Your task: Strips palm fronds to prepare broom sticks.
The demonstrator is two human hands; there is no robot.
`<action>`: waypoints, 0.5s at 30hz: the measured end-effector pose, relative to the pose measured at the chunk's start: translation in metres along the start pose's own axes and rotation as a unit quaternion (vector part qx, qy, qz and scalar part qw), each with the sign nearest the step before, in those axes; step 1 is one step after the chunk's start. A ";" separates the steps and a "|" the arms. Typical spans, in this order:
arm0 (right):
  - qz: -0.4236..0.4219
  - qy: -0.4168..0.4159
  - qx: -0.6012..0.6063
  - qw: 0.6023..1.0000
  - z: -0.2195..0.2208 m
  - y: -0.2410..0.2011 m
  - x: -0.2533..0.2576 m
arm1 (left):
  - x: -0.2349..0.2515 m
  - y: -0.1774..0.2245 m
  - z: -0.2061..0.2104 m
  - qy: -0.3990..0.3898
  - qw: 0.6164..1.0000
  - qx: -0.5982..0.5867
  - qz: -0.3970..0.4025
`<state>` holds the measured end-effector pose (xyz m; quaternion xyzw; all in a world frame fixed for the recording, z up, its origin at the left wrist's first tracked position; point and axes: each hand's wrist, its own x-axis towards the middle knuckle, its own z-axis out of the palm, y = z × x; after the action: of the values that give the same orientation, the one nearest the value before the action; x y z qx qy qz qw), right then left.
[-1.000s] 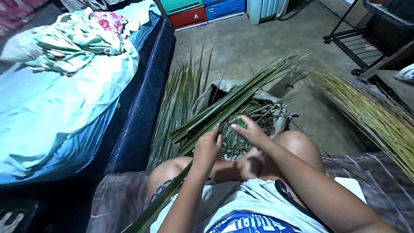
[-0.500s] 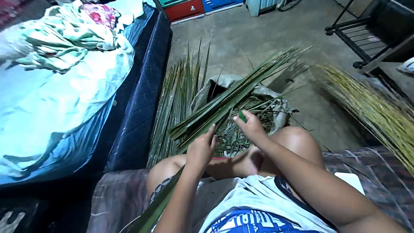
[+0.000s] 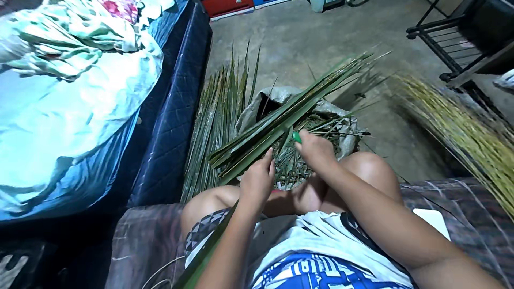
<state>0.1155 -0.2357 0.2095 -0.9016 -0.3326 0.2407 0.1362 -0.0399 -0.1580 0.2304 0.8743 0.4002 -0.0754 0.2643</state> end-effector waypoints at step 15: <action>-0.080 -0.137 0.020 0.987 0.006 -0.017 -0.028 | -0.001 0.004 0.005 0.032 0.999 0.026 -0.020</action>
<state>0.0851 -0.2417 0.2211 -0.8278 -0.4142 0.3566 0.1264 -0.0367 -0.1636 0.2281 0.8747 0.4234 -0.0628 0.2273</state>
